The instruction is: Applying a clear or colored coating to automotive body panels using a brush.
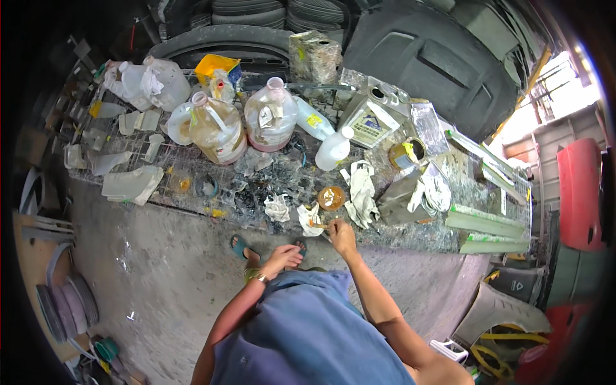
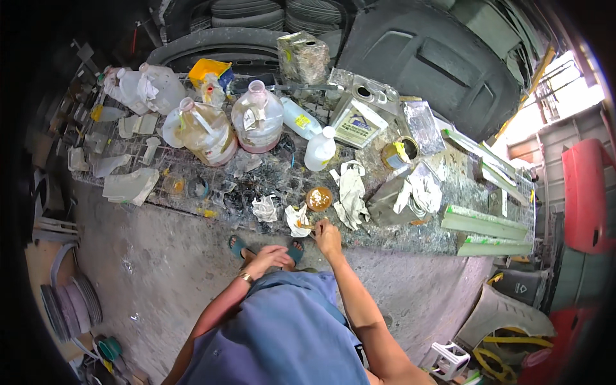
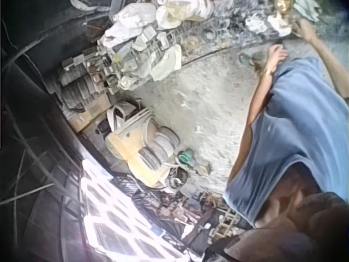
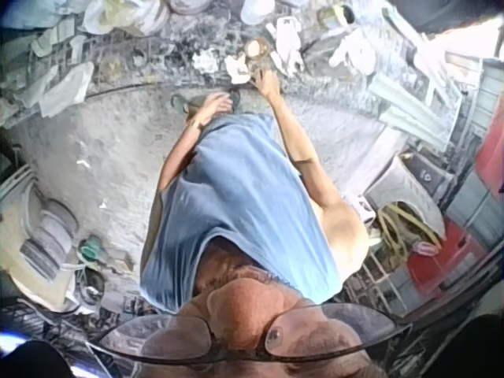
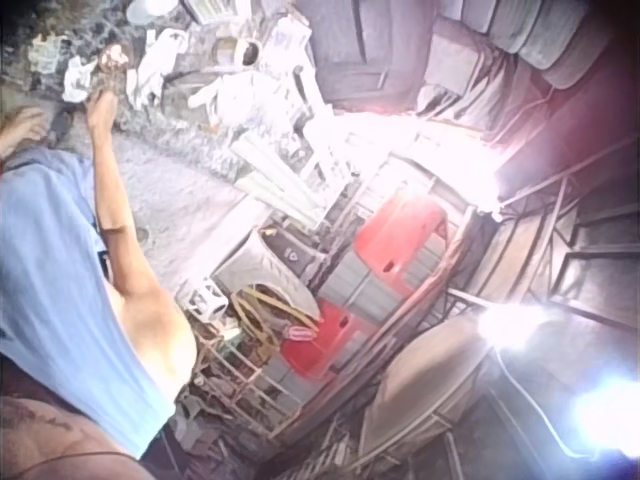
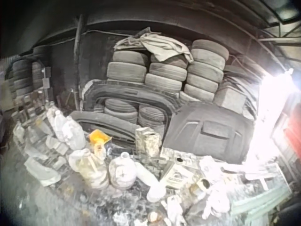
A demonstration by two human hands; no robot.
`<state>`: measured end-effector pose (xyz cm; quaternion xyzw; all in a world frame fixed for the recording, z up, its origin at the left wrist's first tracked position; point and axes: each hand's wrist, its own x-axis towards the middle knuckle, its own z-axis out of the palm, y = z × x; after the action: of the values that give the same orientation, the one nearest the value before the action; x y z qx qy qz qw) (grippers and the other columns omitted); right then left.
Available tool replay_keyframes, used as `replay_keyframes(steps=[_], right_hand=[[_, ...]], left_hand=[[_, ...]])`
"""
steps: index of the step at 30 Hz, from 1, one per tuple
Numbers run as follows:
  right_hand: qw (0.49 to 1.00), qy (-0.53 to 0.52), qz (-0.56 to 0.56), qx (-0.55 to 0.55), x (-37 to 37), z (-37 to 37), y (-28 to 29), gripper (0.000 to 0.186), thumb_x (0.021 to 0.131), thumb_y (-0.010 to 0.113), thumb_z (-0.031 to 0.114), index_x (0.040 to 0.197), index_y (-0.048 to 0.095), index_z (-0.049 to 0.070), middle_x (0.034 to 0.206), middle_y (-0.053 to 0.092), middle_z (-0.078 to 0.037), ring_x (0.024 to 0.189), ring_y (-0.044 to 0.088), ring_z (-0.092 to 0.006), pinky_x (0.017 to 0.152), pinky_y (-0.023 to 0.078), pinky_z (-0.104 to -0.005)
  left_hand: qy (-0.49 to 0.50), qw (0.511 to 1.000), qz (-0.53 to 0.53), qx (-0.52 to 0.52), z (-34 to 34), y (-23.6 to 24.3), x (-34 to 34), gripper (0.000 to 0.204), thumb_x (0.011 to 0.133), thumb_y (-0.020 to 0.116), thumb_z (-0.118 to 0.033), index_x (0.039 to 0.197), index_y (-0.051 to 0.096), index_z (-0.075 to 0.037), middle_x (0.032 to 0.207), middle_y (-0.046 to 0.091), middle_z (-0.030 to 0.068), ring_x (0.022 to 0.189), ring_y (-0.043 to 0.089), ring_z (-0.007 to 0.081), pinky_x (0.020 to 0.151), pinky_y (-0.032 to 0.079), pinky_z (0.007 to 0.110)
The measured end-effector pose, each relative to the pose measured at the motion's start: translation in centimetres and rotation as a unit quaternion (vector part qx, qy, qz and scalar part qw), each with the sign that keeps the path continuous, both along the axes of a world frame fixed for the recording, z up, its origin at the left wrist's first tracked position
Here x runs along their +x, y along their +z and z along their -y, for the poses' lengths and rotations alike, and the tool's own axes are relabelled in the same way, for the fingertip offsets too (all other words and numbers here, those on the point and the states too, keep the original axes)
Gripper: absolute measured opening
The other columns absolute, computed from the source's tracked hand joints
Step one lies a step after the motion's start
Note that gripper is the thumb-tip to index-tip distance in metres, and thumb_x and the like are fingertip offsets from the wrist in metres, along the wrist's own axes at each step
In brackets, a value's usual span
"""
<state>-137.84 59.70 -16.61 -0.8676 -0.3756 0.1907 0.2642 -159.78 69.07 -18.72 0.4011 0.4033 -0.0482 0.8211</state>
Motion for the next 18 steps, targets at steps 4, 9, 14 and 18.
replay_keyframes(steps=[4,9,14,18], right_hand=[[0.996,0.045,-0.01,-0.072,-0.3,-0.6,2.3,0.013,0.089,0.057,0.016,0.094,0.064,0.006,0.085,0.066,-0.022,0.081,0.063,-0.0419,0.071,0.049,-0.0499],[0.992,0.11,0.022,-0.062,0.0,0.8,4.7,0.016,0.091,0.057,0.017,0.098,0.065,0.005,0.078,0.067,-0.02,0.075,0.065,-0.0384,0.066,0.049,-0.0469],[0.998,0.025,-0.062,-0.008,0.0,1.8,7.7,0.021,0.095,0.053,0.017,0.103,0.062,0.001,0.064,0.062,-0.011,0.057,0.061,-0.0225,0.057,0.046,-0.0346],[0.99,-0.007,-0.14,0.02,0.4,2.1,7.4,0.022,0.096,0.051,0.018,0.104,0.061,0.0,0.061,0.06,-0.005,0.051,0.053,-0.0136,0.051,0.043,-0.0285]], left_hand=[[0.132,0.988,-0.019,-0.082,1.6,-2.7,4.8,0.033,0.093,0.062,-0.032,0.109,0.059,-0.003,0.098,0.067,0.0104,0.088,0.065,0.0183,0.075,0.053,0.03],[0.234,0.966,-0.046,-0.104,1.9,-2.8,7.3,0.033,0.087,0.068,-0.032,0.103,0.061,-0.004,0.096,0.068,0.011,0.079,0.065,0.0181,0.065,0.052,0.031],[0.27,0.957,-0.082,-0.072,1.6,-3.0,7.7,0.027,0.085,0.07,-0.021,0.103,0.056,-0.007,0.083,0.067,0.0056,0.062,0.062,0.0133,0.055,0.048,0.027],[0.307,0.946,-0.082,0.068,2.6,-1.6,8.8,0.023,0.082,0.07,-0.018,0.097,0.059,-0.005,0.078,0.067,0.0075,0.059,0.06,0.012,0.049,0.048,0.029]])
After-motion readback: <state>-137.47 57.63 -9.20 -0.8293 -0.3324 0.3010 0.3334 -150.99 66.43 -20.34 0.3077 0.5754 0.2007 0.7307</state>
